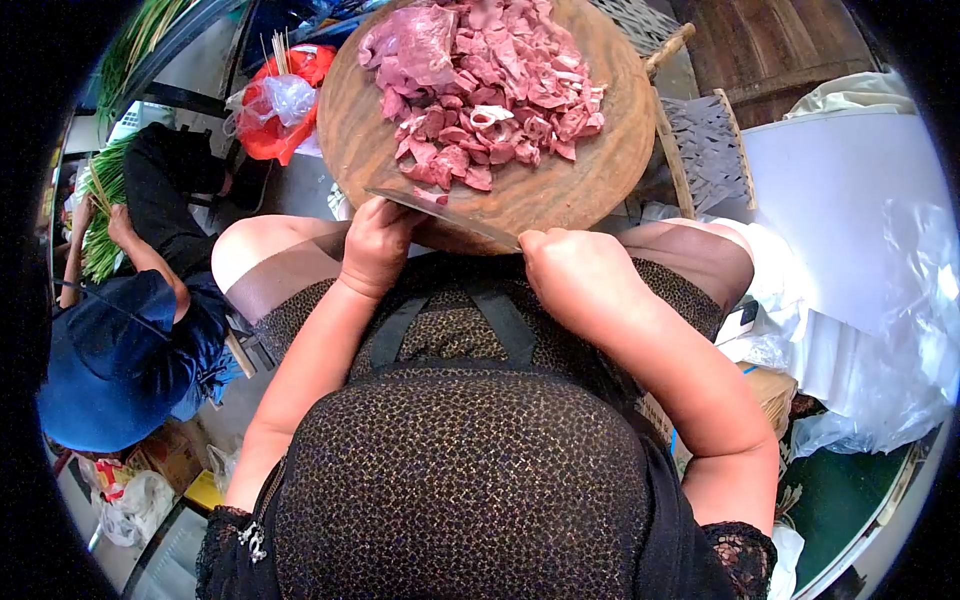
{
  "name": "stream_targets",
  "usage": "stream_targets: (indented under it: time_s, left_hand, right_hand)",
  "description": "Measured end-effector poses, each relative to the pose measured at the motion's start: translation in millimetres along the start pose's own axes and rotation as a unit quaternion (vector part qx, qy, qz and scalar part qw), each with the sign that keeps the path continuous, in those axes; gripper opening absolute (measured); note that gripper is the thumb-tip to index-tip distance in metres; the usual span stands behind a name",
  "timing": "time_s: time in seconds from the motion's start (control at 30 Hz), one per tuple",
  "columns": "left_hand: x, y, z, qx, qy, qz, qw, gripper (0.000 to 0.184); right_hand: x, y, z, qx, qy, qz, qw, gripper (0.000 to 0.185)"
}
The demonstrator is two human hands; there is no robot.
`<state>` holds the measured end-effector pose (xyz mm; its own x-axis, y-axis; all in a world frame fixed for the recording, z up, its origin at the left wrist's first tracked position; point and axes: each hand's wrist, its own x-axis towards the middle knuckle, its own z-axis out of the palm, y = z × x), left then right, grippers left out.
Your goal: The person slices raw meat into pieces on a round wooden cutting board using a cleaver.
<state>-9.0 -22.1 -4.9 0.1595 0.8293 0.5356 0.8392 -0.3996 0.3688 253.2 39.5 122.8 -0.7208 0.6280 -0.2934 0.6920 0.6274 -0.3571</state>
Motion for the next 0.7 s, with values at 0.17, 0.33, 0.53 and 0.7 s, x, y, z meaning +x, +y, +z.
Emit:
stream_targets:
  time_s: [0.17, 0.33, 0.53, 0.7]
  left_hand:
    - [-2.9, 3.4, 1.6, -0.018, -0.001, -0.049, 0.999, 0.028]
    - [-2.7, 5.0, -2.5, -0.01, -0.026, -0.088, 0.996, 0.027]
    - [-2.7, 5.6, -1.2, -0.003, -0.04, -0.1, 0.994, 0.025]
    - [-4.5, 2.1, 1.1, 0.041, -0.018, -0.051, 0.998, 0.025]
  right_hand:
    - [9.0, 7.5, 2.9, 0.014, -0.021, 0.003, 1.0, 0.017]
    - [11.8, 6.1, -0.3, 0.018, -0.034, 0.01, 0.999, 0.016]
    - [16.2, 7.6, -9.5, 0.02, -0.049, -0.02, 0.998, 0.016]
    - [50.5, -8.5, 12.1, 0.017, -0.057, -0.037, 0.998, 0.018]
